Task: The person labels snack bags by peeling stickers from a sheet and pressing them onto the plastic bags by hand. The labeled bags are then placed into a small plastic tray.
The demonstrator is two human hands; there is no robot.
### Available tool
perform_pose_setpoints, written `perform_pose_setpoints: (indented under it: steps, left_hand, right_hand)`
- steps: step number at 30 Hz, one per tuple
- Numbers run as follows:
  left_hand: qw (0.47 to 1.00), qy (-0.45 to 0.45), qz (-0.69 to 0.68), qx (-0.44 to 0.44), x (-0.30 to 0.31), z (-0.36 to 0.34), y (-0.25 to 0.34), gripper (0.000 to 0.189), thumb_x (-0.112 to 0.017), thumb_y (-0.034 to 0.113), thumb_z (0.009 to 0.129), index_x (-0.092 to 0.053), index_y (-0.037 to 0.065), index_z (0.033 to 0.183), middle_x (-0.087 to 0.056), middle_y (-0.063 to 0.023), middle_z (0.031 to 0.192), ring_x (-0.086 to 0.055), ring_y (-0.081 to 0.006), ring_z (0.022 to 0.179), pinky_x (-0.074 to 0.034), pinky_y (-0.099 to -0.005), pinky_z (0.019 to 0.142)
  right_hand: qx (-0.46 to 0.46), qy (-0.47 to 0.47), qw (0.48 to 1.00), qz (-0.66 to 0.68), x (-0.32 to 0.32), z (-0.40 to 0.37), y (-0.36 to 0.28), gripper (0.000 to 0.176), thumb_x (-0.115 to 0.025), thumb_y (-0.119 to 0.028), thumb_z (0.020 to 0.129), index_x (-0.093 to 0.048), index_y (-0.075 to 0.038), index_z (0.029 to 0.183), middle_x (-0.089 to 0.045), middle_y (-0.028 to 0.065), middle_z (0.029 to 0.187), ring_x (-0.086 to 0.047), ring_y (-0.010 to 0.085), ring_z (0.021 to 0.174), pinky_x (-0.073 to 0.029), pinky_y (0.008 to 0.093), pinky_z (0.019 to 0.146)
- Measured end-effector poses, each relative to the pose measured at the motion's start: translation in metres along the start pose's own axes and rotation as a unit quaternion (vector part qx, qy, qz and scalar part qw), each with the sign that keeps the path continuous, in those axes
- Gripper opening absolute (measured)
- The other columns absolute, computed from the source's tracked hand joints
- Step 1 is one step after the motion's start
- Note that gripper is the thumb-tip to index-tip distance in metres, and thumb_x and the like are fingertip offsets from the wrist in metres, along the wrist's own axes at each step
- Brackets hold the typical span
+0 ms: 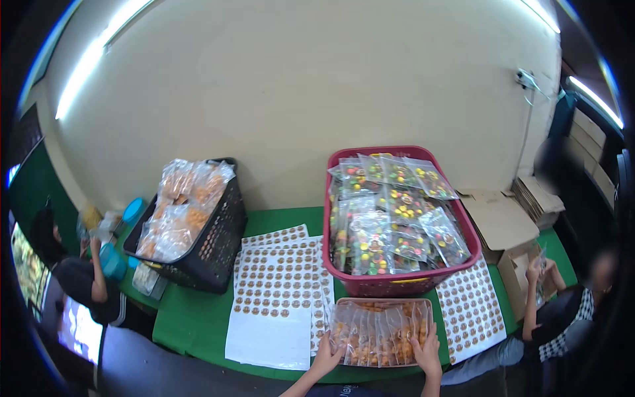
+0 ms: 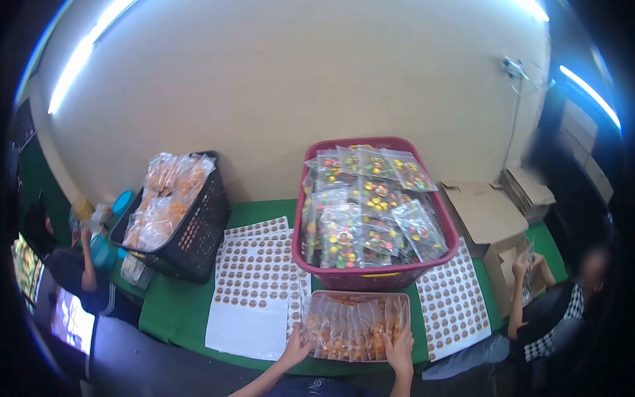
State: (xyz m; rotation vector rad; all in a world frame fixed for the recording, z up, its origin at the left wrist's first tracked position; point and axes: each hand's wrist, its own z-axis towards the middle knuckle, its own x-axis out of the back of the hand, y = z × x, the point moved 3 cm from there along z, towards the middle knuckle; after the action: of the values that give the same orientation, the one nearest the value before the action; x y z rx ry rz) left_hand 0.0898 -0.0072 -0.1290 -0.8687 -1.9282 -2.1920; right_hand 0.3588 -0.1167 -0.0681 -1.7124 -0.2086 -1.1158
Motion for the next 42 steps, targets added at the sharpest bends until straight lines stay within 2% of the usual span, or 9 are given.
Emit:
perform_pose_setpoints:
  steps: [9, 13, 17, 23, 24, 27, 31, 33, 42]
  left_hand:
    - [0.969, 0.065, -0.225, 0.084, 0.014, -0.002, 0.009, 0.062, -0.055, 0.020, 0.084, -0.020, -0.002, 0.131, -0.040, -0.0281, 0.122, -0.050, -0.0315, 0.107, -0.043, -0.0363, 0.085]
    - [0.951, 0.232, -0.200, 0.035, 0.070, 0.002, 0.004, 0.042, -0.049, 0.008, 0.086, -0.032, -0.001, 0.123, -0.045, -0.0180, 0.121, -0.055, -0.0212, 0.098, -0.044, -0.0289, 0.081]
    - [0.906, 0.382, -0.177, 0.030, 0.134, -0.003, -0.024, 0.039, -0.047, 0.006, 0.086, -0.034, -0.002, 0.122, -0.047, -0.0178, 0.118, -0.055, -0.0234, 0.100, -0.045, -0.0300, 0.080]
    - [0.875, 0.477, -0.072, 0.038, 0.210, -0.034, -0.045, 0.038, -0.045, 0.001, 0.084, -0.036, -0.001, 0.121, -0.048, -0.0172, 0.116, -0.055, -0.0240, 0.099, -0.044, -0.0318, 0.082]
    - [0.873, 0.482, -0.054, 0.044, 0.220, -0.038, -0.047, 0.038, -0.046, 0.001, 0.084, -0.036, -0.002, 0.120, -0.049, -0.0173, 0.116, -0.055, -0.0248, 0.098, -0.044, -0.0325, 0.082]
    - [0.870, 0.490, -0.023, 0.052, 0.252, -0.044, -0.062, 0.037, -0.047, 0.002, 0.082, -0.039, -0.001, 0.119, -0.050, -0.0166, 0.113, -0.055, -0.0249, 0.097, -0.044, -0.0330, 0.081]
    - [0.872, 0.488, -0.020, 0.043, 0.309, -0.037, -0.081, 0.035, -0.048, 0.001, 0.082, -0.042, -0.001, 0.117, -0.053, -0.0154, 0.109, -0.055, -0.0231, 0.097, -0.045, -0.0324, 0.079]
    - [0.873, 0.486, -0.015, 0.034, 0.339, -0.029, -0.094, 0.034, -0.048, 0.000, 0.081, -0.043, -0.001, 0.115, -0.055, -0.0151, 0.107, -0.055, -0.0227, 0.097, -0.045, -0.0322, 0.079]
    - [0.865, 0.479, 0.145, -0.027, 0.479, 0.014, -0.120, 0.026, -0.050, -0.001, 0.077, -0.049, 0.000, 0.103, -0.056, -0.0144, 0.097, -0.053, -0.0303, 0.094, -0.042, -0.0365, 0.081]
  right_hand:
    - [-0.012, -0.009, 0.997, -0.070, 0.028, 0.007, -0.036, 0.094, -0.066, -0.035, 0.071, -0.009, 0.006, 0.133, -0.031, 0.0314, 0.125, -0.034, 0.0423, 0.115, -0.026, 0.0453, 0.097]
    - [0.167, 0.108, 0.970, 0.143, 0.015, 0.021, -0.095, 0.055, -0.056, -0.032, 0.084, -0.035, -0.004, 0.127, -0.043, 0.0162, 0.122, -0.047, 0.0284, 0.106, -0.040, 0.0402, 0.085]
    - [0.137, -0.124, 0.946, 0.266, -0.014, 0.016, -0.190, 0.082, -0.064, -0.025, 0.074, -0.016, 0.004, 0.132, -0.038, 0.0254, 0.121, -0.035, 0.0388, 0.114, -0.026, 0.0423, 0.097]
    - [0.391, -0.060, 0.918, -0.008, -0.066, -0.015, -0.266, 0.051, -0.061, -0.017, 0.078, -0.041, 0.002, 0.120, -0.048, 0.0218, 0.113, -0.050, 0.0293, 0.102, -0.039, 0.0352, 0.085]
    - [0.400, -0.083, 0.912, -0.040, -0.113, -0.012, -0.231, 0.065, -0.059, -0.037, 0.079, -0.032, -0.003, 0.128, -0.038, 0.0192, 0.123, -0.044, 0.0343, 0.106, -0.036, 0.0447, 0.091]
    - [0.339, -0.221, 0.912, 0.067, -0.150, -0.020, -0.247, 0.062, -0.062, -0.034, 0.078, -0.035, -0.004, 0.125, -0.038, 0.0200, 0.122, -0.045, 0.0349, 0.103, -0.041, 0.0424, 0.085]
    - [0.419, -0.135, 0.897, -0.041, -0.173, -0.028, -0.290, 0.036, -0.061, -0.025, 0.079, -0.053, -0.001, 0.105, -0.055, 0.0165, 0.100, -0.053, 0.0298, 0.089, -0.047, 0.0381, 0.067]
    - [0.267, -0.263, 0.923, 0.092, -0.186, -0.022, -0.311, 0.027, -0.059, -0.023, 0.081, -0.058, 0.002, 0.072, -0.058, 0.0129, 0.067, -0.054, 0.0249, 0.059, -0.043, 0.0345, 0.059]
    - [0.223, -0.213, 0.933, 0.187, -0.242, -0.044, -0.397, 0.026, -0.054, -0.020, 0.085, -0.057, 0.002, 0.072, -0.054, 0.0104, 0.065, -0.054, 0.0180, 0.062, -0.043, 0.0311, 0.061]
